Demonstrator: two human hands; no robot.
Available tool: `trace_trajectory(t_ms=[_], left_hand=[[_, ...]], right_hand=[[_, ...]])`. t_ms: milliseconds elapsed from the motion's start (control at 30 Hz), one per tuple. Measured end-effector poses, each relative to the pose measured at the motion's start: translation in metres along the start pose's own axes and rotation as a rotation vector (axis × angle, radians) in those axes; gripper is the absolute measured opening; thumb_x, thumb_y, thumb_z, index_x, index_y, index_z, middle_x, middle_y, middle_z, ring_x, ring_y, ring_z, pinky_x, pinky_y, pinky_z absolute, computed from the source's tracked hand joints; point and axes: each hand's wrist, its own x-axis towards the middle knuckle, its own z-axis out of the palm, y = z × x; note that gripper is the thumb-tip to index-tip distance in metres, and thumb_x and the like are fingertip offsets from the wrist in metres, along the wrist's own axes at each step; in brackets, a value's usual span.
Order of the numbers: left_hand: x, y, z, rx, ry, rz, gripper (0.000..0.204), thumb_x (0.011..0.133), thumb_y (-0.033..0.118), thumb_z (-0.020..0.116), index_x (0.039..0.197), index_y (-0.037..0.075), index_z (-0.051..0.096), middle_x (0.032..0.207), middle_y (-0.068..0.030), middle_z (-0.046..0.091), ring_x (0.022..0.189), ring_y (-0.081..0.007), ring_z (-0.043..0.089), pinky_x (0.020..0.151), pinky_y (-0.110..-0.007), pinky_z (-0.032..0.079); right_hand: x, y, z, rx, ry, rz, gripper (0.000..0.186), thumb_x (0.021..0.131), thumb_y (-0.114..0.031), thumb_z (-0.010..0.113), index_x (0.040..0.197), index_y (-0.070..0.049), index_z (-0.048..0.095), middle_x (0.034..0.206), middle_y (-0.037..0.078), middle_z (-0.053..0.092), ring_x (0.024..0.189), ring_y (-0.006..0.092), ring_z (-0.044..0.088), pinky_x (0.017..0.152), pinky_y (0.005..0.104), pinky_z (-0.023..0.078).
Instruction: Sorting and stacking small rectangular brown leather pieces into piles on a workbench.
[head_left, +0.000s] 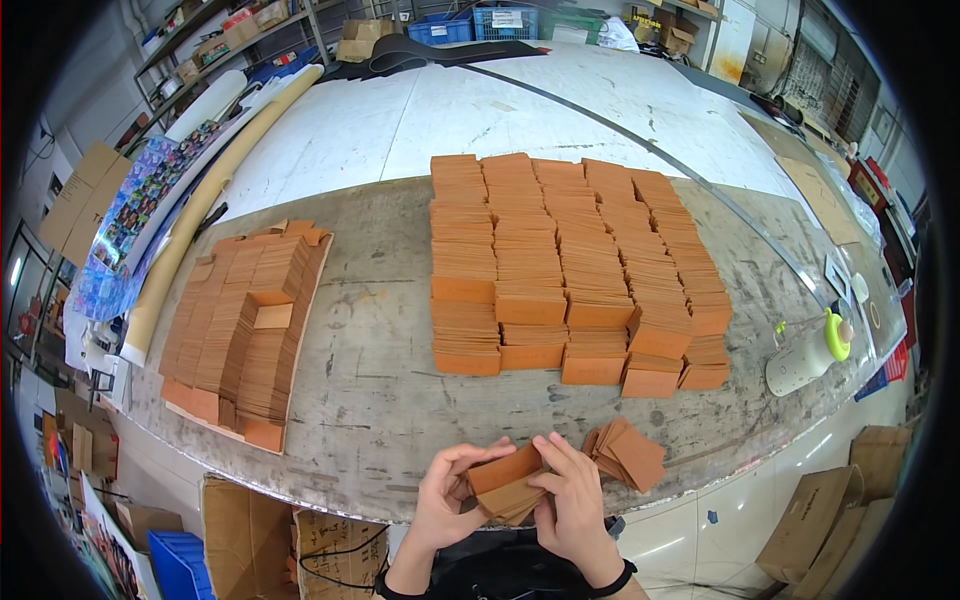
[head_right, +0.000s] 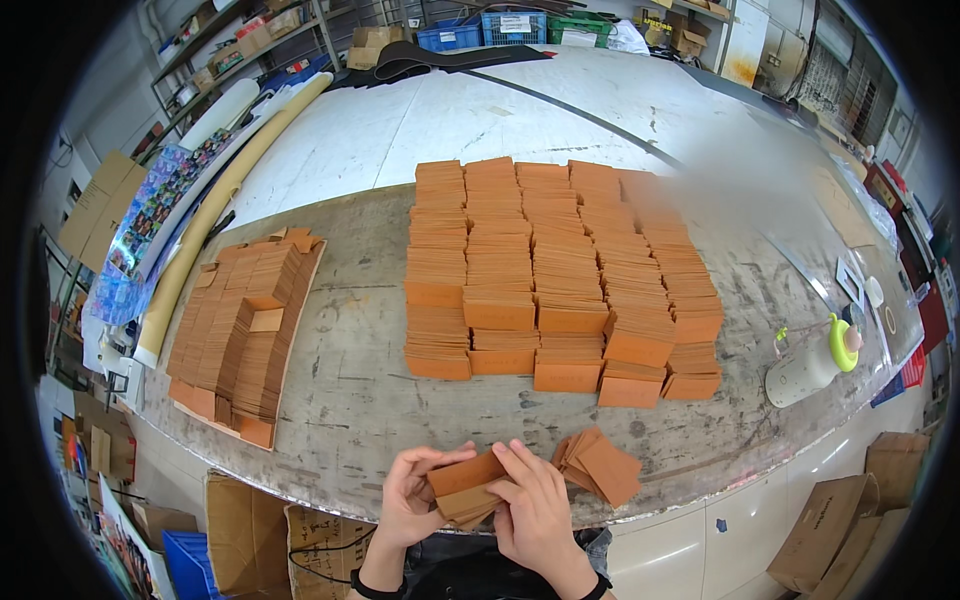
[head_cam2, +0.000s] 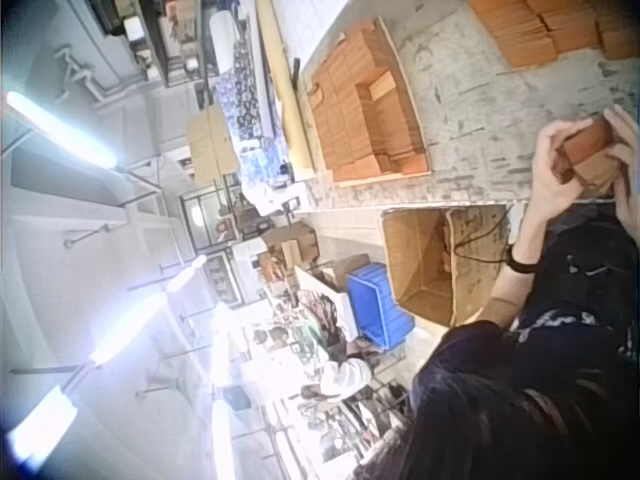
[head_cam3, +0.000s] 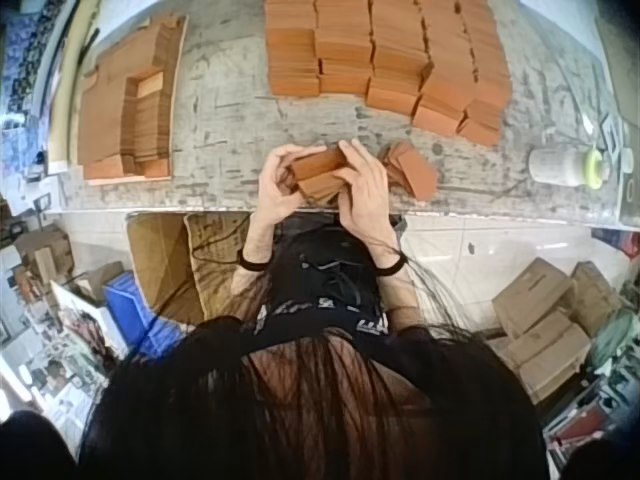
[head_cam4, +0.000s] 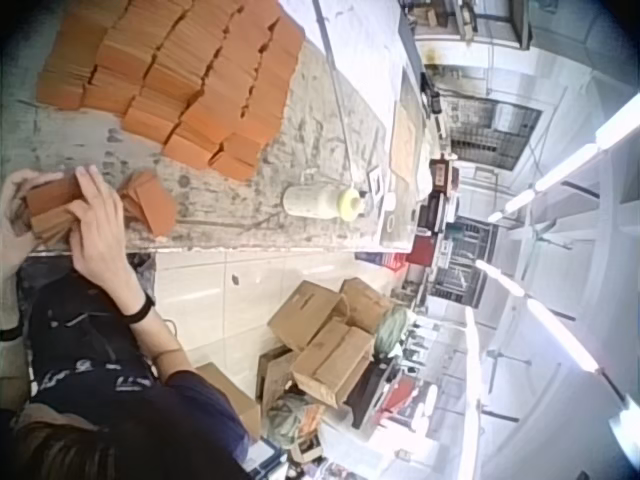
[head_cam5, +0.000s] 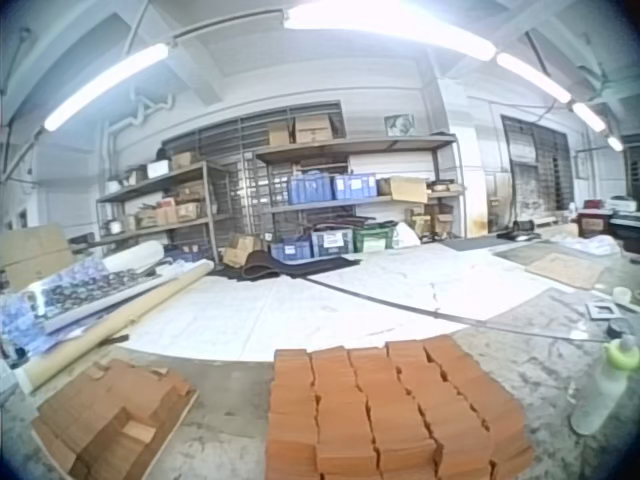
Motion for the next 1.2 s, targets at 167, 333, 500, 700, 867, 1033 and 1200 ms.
trace_trajectory(t_ms=[167,333,500,700,867,1033,1200], left_hand=[[-0.003,-0.002,-0.003,-0.079,0.029,-0.065,0.052,0.086,-0.014,0.062,0.13,0.003,0.04,0.137,-0.025,0.053,0.134,-0.0315,0.048,0.109,-0.042,0.042],[-0.004,-0.003,-0.007,-0.032,-0.003,-0.086,0.051,0.087,-0.015,0.059,0.132,0.001,0.042,0.138,-0.0249,0.053,0.132,-0.0302,0.049,0.108,-0.039,0.041],[-0.001,0.003,-0.002,-0.018,0.063,-0.126,0.05,0.085,-0.014,0.063,0.129,0.001,0.044,0.131,-0.0264,0.057,0.129,-0.035,0.052,0.107,-0.041,0.043],[-0.003,0.001,-0.005,-0.059,0.078,-0.127,0.051,0.085,-0.015,0.062,0.13,0.001,0.045,0.131,-0.0253,0.057,0.129,-0.0333,0.053,0.107,-0.041,0.043],[-0.004,0.0,-0.009,-0.076,-0.021,-0.097,0.056,0.081,-0.023,0.049,0.132,-0.001,0.044,0.14,-0.0245,0.051,0.131,-0.0282,0.051,0.11,-0.04,0.041],[-0.001,0.002,-0.007,-0.064,0.03,-0.106,0.056,0.08,-0.022,0.05,0.132,-0.001,0.044,0.139,-0.0239,0.052,0.131,-0.0277,0.05,0.11,-0.04,0.042],[0.002,0.006,-0.005,-0.156,0.018,-0.122,0.058,0.08,-0.018,0.064,0.132,-0.001,0.044,0.141,-0.0224,0.05,0.132,-0.0272,0.05,0.108,-0.039,0.044]], right_hand=[[-0.002,0.0,-0.004,0.064,-0.018,0.008,0.035,0.072,0.002,0.062,0.104,-0.007,0.054,0.139,0.02,0.052,0.13,0.04,0.049,0.102,0.0529,0.039],[0.001,-0.002,-0.006,-0.017,-0.041,-0.017,0.035,0.071,0.001,0.064,0.105,-0.007,0.057,0.134,0.015,0.058,0.126,0.0351,0.053,0.101,0.0506,0.04],[-0.011,0.001,-0.002,-0.029,0.07,-0.091,0.038,0.071,0.001,0.066,0.107,-0.008,0.062,0.127,0.011,0.062,0.119,0.0311,0.058,0.095,0.0463,0.044],[-0.007,-0.004,-0.001,0.048,0.089,-0.023,0.036,0.069,0.002,0.067,0.104,-0.008,0.064,0.123,0.01,0.063,0.115,0.0311,0.059,0.091,0.0447,0.046],[0.001,-0.005,0.0,-0.05,0.023,-0.016,0.036,0.07,0.0,0.067,0.104,-0.007,0.063,0.124,0.012,0.061,0.116,0.0314,0.058,0.092,0.0454,0.046],[-0.01,-0.002,0.004,0.109,0.163,-0.049,0.041,0.065,0.007,0.068,0.103,-0.006,0.063,0.108,0.012,0.063,0.096,0.0316,0.063,0.081,0.0437,0.051],[-0.007,0.001,0.004,0.105,0.12,-0.026,0.043,0.063,0.01,0.068,0.102,-0.004,0.063,0.099,0.012,0.062,0.087,0.0306,0.064,0.073,0.0386,0.053]])
